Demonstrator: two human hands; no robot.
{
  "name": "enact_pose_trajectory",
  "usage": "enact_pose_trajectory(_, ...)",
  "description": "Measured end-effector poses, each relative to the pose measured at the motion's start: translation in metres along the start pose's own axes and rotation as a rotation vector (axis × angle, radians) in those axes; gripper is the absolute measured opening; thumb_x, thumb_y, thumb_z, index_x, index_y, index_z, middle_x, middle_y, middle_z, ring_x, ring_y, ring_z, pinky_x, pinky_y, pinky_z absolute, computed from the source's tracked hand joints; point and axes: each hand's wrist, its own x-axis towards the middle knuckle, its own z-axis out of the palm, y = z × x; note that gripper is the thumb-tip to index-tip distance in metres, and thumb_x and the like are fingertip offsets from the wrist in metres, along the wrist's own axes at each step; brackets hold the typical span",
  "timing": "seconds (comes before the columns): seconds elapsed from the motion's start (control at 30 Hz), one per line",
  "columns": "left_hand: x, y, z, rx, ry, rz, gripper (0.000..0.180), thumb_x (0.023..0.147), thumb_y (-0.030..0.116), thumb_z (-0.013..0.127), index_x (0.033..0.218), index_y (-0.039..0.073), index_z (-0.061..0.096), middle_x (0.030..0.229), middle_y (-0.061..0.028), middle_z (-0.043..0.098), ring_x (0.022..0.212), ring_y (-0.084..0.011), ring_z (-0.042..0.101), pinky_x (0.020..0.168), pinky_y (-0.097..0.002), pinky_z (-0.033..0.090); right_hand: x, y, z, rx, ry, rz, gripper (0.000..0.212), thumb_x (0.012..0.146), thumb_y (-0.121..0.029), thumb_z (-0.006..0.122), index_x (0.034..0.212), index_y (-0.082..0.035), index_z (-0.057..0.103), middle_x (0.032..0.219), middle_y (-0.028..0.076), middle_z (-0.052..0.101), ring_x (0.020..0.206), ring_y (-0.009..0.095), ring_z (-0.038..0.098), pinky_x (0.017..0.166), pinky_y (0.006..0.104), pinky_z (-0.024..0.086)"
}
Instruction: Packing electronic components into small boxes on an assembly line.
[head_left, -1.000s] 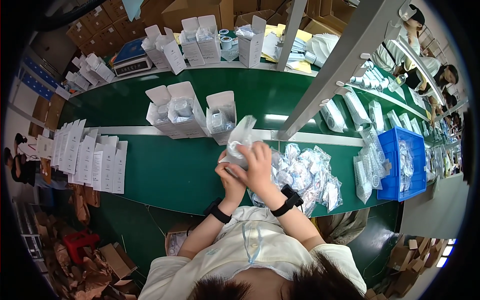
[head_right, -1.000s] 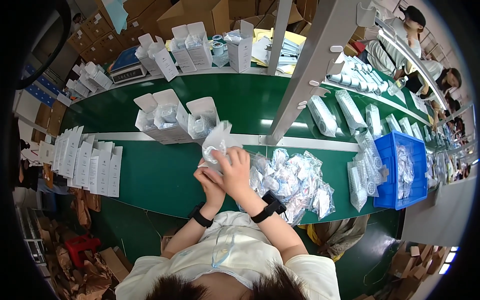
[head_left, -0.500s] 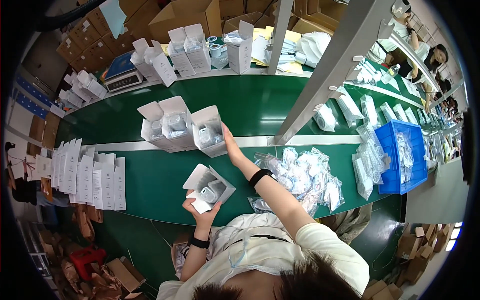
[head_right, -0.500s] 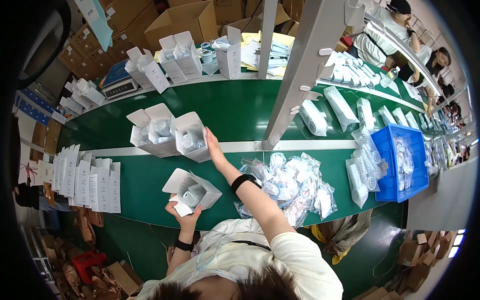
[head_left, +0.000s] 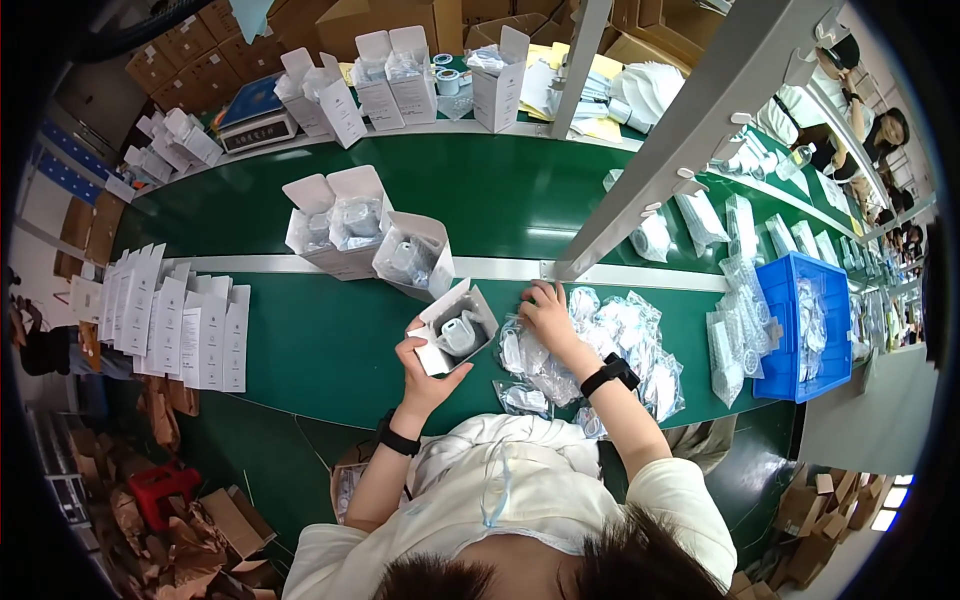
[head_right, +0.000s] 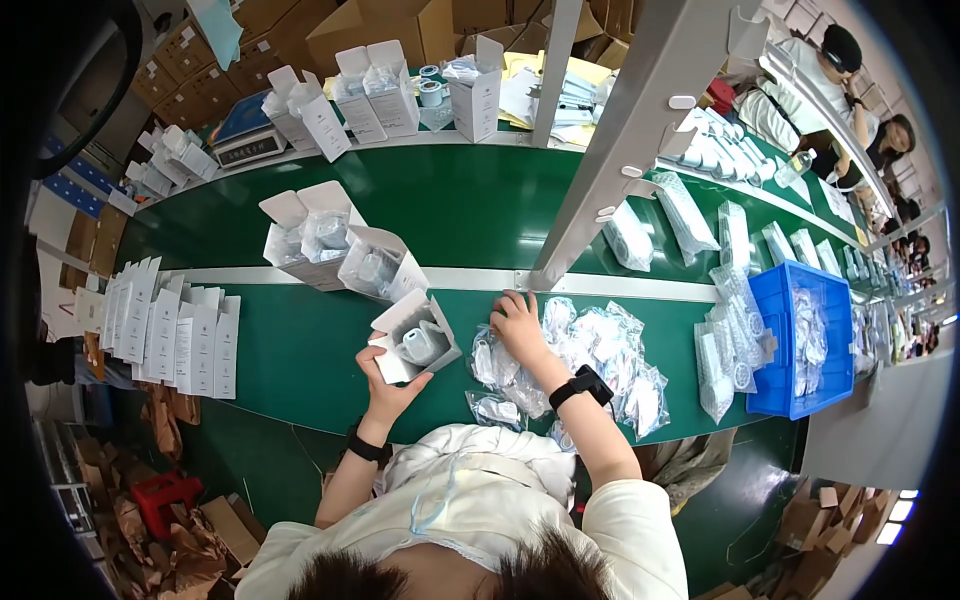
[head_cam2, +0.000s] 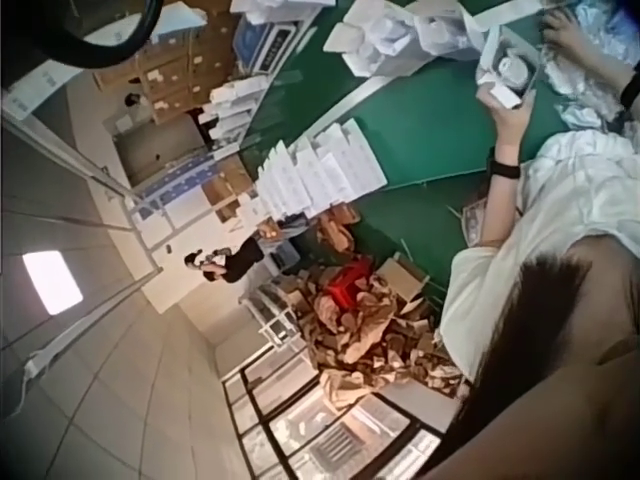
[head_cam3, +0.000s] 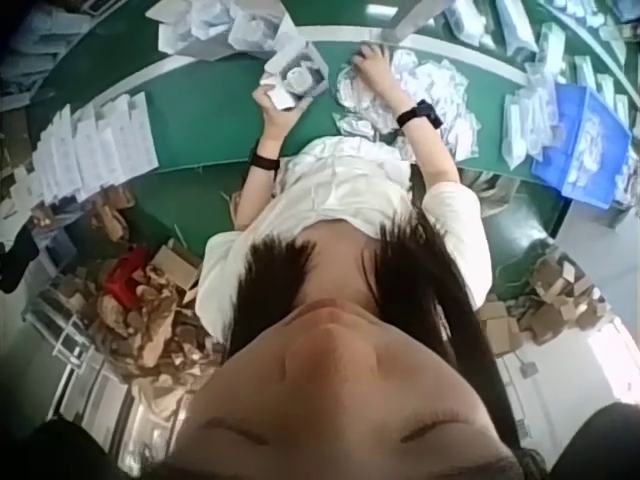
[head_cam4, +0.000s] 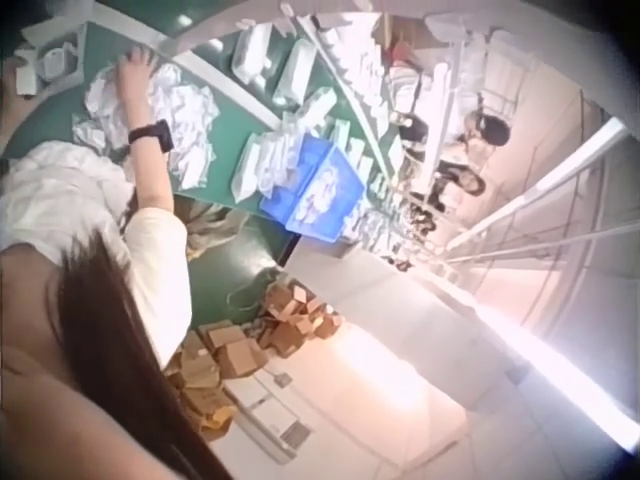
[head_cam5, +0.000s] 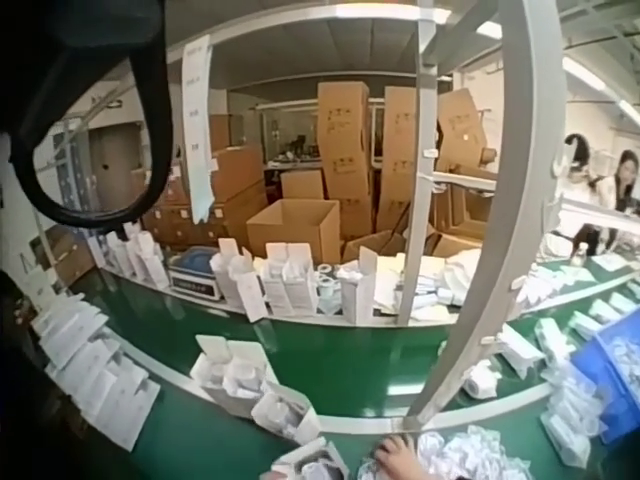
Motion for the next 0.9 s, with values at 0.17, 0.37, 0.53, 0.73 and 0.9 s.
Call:
enact_pose_trajectory(0.17,0.020,0.037,-0.015,-0.105,0.100,-0.032,0.063,0.061,0.010,0.077,0.108,0.010,0.034,0.123,-0.0223,0.034,0.111,-0.0322,0.041,0.091,-0.0391,0.035,-0.011,-0.010,-0.017,0.746,0.165,0.276,0.015,0.082,-0.010,0.055,0.092,-0.006,0.045,0.091,0.009,0.050,0.090,0.020,0.050,0.078,0.0395,0.042)
enact_pose_trajectory(0.37,0.040,0.052,-0.019,0.334,-0.068,-0.171,0.022,0.062,0.003,0.072,0.074,0.001,0.054,0.092,-0.0094,0.050,0.078,-0.0149,0.051,0.064,-0.0284,0.040,0.015,-0.051,-0.095,1.260,0.557,0.602,0.019,0.089,-0.011,0.047,0.103,-0.007,0.035,0.083,0.005,0.044,0.075,0.012,0.047,0.067,0.0260,0.043)
enact_pose_trajectory(0.53,0.052,0.053,-0.023,0.178,0.059,-0.468,0.016,0.060,-0.001,0.069,0.067,-0.001,0.054,0.067,-0.0036,0.053,0.058,-0.0070,0.048,0.050,-0.0232,0.035,0.041,-0.120,-0.118,1.316,0.578,0.209,0.021,0.088,-0.008,0.047,0.103,-0.007,0.033,0.084,0.005,0.042,0.074,0.012,0.044,0.066,0.0247,0.042)
enact_pose_trajectory(0.73,0.050,0.039,-0.023,0.053,0.111,-0.458,0.014,0.063,-0.005,0.066,0.068,-0.002,0.054,0.066,-0.0017,0.054,0.058,-0.0051,0.045,0.050,-0.0211,0.034,0.045,-0.142,-0.055,0.671,0.576,-0.123,0.029,0.079,-0.018,0.061,0.100,-0.008,0.044,0.088,0.008,0.046,0.088,0.019,0.046,0.083,0.0386,0.037)
enact_pose_trajectory(0.9,0.038,0.016,-0.023,-0.103,0.181,-0.432,0.014,0.065,-0.001,0.066,0.069,-0.002,0.053,0.069,-0.0037,0.059,0.056,-0.0062,0.046,0.048,-0.0220,0.035,0.020,-0.126,-0.064,0.020,0.303,-0.290,0.034,0.071,-0.035,0.065,0.093,-0.009,0.059,0.092,0.004,0.052,0.100,0.023,0.046,0.095,0.0560,0.022)
